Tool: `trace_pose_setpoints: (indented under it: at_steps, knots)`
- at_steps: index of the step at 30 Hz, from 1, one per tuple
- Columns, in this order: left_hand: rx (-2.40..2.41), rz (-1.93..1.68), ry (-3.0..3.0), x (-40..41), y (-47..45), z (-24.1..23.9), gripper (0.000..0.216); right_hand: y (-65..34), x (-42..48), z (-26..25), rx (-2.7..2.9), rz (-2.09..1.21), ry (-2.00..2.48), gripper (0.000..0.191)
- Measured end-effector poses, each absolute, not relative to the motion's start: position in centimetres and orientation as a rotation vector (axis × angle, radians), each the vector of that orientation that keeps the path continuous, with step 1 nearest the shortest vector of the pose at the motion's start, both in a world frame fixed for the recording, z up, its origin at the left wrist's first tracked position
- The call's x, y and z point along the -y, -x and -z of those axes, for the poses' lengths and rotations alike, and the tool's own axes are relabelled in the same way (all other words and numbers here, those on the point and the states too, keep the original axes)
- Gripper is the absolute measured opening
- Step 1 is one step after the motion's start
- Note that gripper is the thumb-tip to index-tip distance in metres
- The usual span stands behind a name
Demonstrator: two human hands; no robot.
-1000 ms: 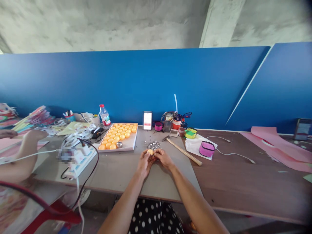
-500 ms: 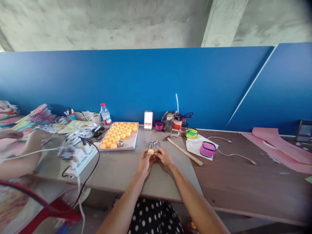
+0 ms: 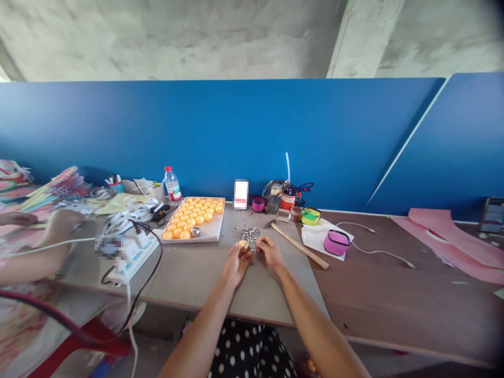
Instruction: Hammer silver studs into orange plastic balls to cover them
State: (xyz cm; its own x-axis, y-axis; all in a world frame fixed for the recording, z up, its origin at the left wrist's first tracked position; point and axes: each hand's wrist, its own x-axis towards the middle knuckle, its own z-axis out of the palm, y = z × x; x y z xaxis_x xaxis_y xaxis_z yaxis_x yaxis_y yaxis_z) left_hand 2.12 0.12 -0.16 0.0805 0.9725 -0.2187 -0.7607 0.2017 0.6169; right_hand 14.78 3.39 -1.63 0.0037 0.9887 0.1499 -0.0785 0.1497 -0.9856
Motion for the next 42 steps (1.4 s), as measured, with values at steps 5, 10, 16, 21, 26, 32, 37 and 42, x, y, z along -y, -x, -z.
trace_pose_setpoints:
  at_steps: [5,10,16,21,26,32,37,42]
  knots:
    - [-0.654,-1.314,-0.313,-0.4,-1.8,0.4,0.023,-16.0,-3.2,1.5,1.518,-0.394,1.349,0.02]
    - [-0.643,-1.301,-0.323,-0.2,-1.8,0.2,0.024,-15.8,-2.3,1.4,1.814,-0.12,1.709,0.028]
    - [-0.649,-1.295,-0.31,-0.1,-1.8,-0.1,0.024,-15.6,-2.0,1.3,1.917,-0.057,1.756,0.024]
    - [-0.643,-1.293,-0.31,-0.1,-1.9,0.0,0.024,-15.5,-1.8,1.1,1.986,-0.033,1.716,0.027]
    - [-0.65,-1.3,-0.313,-0.2,-1.9,0.0,0.023,-15.2,-1.7,1.0,1.948,0.039,1.679,0.029]
    - [-0.651,-1.298,-0.293,-0.1,-1.9,-0.2,0.024,-15.0,-2.5,1.5,1.671,-0.167,1.546,0.028]
    - [-0.666,-1.292,-0.288,-0.1,-1.9,-0.2,0.024,-15.3,-3.3,1.6,1.364,-0.636,1.401,0.025]
    - [-0.673,-1.289,-0.294,-0.1,-1.9,-0.2,0.025,-15.7,-3.6,1.2,1.102,-0.821,1.209,0.024]
